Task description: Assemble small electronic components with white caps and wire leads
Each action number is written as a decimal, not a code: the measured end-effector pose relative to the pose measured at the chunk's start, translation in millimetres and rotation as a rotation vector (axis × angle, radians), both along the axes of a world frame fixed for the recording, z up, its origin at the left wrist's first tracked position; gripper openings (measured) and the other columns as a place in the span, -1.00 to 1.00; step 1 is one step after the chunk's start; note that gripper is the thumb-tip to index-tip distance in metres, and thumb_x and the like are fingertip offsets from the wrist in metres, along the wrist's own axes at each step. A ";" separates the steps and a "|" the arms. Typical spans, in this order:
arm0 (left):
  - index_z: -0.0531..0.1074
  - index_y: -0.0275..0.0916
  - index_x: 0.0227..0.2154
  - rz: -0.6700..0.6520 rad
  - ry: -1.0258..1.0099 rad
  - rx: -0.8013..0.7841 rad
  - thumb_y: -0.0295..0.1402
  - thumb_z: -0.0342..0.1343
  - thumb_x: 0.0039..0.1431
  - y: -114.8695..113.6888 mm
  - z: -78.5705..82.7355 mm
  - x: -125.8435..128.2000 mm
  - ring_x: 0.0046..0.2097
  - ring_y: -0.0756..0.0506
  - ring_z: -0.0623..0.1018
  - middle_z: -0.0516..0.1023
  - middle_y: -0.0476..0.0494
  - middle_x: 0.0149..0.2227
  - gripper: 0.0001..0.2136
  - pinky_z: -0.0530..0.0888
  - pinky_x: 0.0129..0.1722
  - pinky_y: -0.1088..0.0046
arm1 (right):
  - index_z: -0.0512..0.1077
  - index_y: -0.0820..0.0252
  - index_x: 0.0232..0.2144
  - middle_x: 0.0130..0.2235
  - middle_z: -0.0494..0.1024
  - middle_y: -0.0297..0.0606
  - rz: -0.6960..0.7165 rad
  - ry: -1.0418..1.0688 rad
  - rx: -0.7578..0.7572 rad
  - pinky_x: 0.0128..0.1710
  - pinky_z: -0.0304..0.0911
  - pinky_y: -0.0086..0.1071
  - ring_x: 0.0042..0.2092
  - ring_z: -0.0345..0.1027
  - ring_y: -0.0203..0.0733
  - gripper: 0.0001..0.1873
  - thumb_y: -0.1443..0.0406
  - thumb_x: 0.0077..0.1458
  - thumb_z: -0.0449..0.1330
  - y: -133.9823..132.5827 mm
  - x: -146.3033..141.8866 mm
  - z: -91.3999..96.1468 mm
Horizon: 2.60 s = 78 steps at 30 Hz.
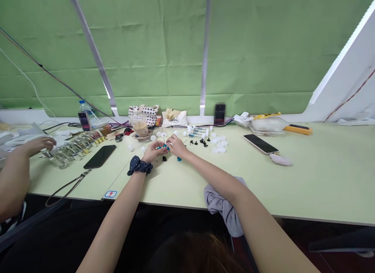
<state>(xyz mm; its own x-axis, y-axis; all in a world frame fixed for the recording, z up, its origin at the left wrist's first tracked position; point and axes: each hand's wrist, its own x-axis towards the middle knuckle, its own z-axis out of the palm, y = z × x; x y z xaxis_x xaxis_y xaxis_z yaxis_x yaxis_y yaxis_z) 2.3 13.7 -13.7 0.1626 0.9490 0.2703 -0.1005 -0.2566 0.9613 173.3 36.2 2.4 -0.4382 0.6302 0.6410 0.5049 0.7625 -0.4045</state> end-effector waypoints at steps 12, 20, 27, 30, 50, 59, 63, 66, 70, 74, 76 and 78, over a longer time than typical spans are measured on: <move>0.32 -0.25 -0.29 0.012 -0.023 0.038 -0.19 0.34 -0.23 7.2 -5.9 -5.0 -0.31 -0.10 0.58 0.49 -0.08 -0.30 -0.55 0.52 -0.21 0.26 | 0.42 0.23 -0.52 -0.57 0.40 -0.35 -0.097 0.148 -0.293 -0.36 0.21 -0.42 -0.47 0.30 -0.30 -0.81 0.32 0.10 0.10 8.8 6.0 -0.6; 0.32 -0.27 -0.30 0.054 -0.041 0.047 -0.23 0.33 -0.21 6.9 -6.4 -5.5 -0.30 -0.11 0.58 0.48 -0.09 -0.28 -0.58 0.51 -0.19 0.27 | 0.42 0.24 -0.47 -0.56 0.43 -0.33 0.012 0.412 -0.605 -0.54 0.28 -0.48 -0.50 0.37 -0.31 -0.94 0.34 0.00 0.19 16.2 2.9 -7.9; 0.34 -0.28 -0.33 0.056 -0.033 0.046 -0.24 0.35 -0.25 6.7 -5.5 -3.6 -0.31 -0.10 0.58 0.49 -0.10 -0.26 -0.58 0.50 -0.17 0.24 | 0.39 0.24 -0.44 -0.52 0.42 -0.36 0.029 0.399 -0.718 -0.66 0.16 -0.59 -0.60 0.24 -0.45 -0.95 0.35 0.03 0.19 11.0 6.5 -3.8; 0.39 -0.29 -0.29 0.063 -0.014 0.027 -0.23 0.35 -0.24 7.3 -5.8 -4.7 -0.30 -0.11 0.58 0.52 -0.12 -0.30 -0.57 0.49 -0.15 0.25 | 0.37 0.24 -0.45 -0.57 0.40 -0.37 0.071 0.423 -0.821 -0.68 0.10 -0.61 -0.62 0.20 -0.46 -0.91 0.32 0.05 0.19 7.5 6.5 -0.7; 0.44 -0.32 -0.29 0.100 0.056 0.052 -0.25 0.32 -0.21 9.3 -6.9 -3.9 -0.34 -0.11 0.57 0.53 -0.17 -0.32 -0.62 0.49 -0.21 0.29 | 0.34 0.29 -0.38 -0.63 0.39 -0.33 0.166 0.607 -1.177 -0.61 0.12 -0.53 -0.63 0.20 -0.40 -0.91 0.50 0.04 0.10 12.9 5.5 -1.0; 0.44 -0.31 -0.31 0.298 -0.093 0.081 -0.22 0.32 -0.20 19.7 -9.5 -11.1 -0.34 -0.07 0.54 0.51 -0.13 -0.35 -0.63 0.48 -0.33 0.38 | 0.45 0.30 -0.44 -0.45 0.54 -0.20 -0.174 0.145 -0.717 -0.50 0.20 -0.52 -0.48 0.35 -0.34 -0.94 0.39 0.03 0.18 18.0 15.0 -3.3; 0.47 -0.32 -0.32 0.278 -0.281 0.007 -0.25 0.34 -0.22 21.4 -7.8 -14.4 -0.30 -0.06 0.54 0.54 -0.15 -0.33 -0.63 0.46 -0.22 0.37 | 0.53 0.26 -0.46 -0.35 0.58 -0.19 -0.204 -0.085 -0.564 -0.37 0.21 -0.51 -0.30 0.40 -0.26 -0.92 0.37 -0.02 0.21 18.5 20.3 -2.8; 0.48 -0.35 -0.33 0.207 -0.359 -0.036 -0.26 0.34 -0.21 17.1 -3.4 -13.6 -0.27 -0.06 0.55 0.55 -0.18 -0.33 -0.64 0.43 -0.12 0.34 | 0.55 0.24 -0.47 -0.33 0.58 -0.20 -0.201 -0.161 -0.536 -0.35 0.21 -0.50 -0.28 0.40 -0.24 -0.91 0.37 -0.05 0.23 18.3 21.3 -3.7; 0.49 -0.35 -0.31 0.138 -0.401 -0.079 -0.29 0.35 -0.20 13.2 0.8 -12.3 -0.24 -0.08 0.55 0.56 -0.21 -0.32 -0.65 0.42 -0.07 0.33 | 0.56 0.23 -0.51 -0.40 0.57 -0.22 -0.150 -0.165 -0.581 -0.37 0.21 -0.49 -0.32 0.40 -0.22 -0.94 0.39 -0.16 0.29 19.8 21.3 -7.8; 0.48 -0.35 -0.28 0.118 -0.410 -0.102 -0.32 0.33 -0.16 12.5 1.3 -12.4 -0.21 -0.09 0.56 0.57 -0.23 -0.29 -0.67 0.41 -0.05 0.33 | 0.55 0.22 -0.56 -0.44 0.55 -0.21 -0.165 -0.106 -0.577 -0.40 0.20 -0.45 -0.36 0.38 -0.21 -0.96 0.35 -0.13 0.29 24.0 22.3 -10.3; 0.48 -0.36 -0.27 0.114 -0.408 -0.105 -0.33 0.32 -0.14 11.8 1.6 -12.3 -0.19 -0.09 0.56 0.56 -0.25 -0.28 -0.67 0.41 -0.04 0.32 | 0.54 0.22 -0.55 -0.43 0.55 -0.20 -0.220 -0.075 -0.566 -0.41 0.20 -0.45 -0.37 0.38 -0.22 -0.91 0.32 -0.07 0.27 27.0 24.6 -8.9; 0.48 -0.37 -0.27 0.115 -0.408 -0.111 -0.33 0.32 -0.13 10.9 1.9 -11.9 -0.18 -0.10 0.56 0.56 -0.26 -0.27 -0.67 0.40 -0.04 0.32 | 0.53 0.22 -0.55 -0.42 0.54 -0.20 -0.280 -0.054 -0.547 -0.40 0.20 -0.45 -0.35 0.38 -0.22 -0.90 0.31 -0.05 0.26 29.7 28.6 -5.6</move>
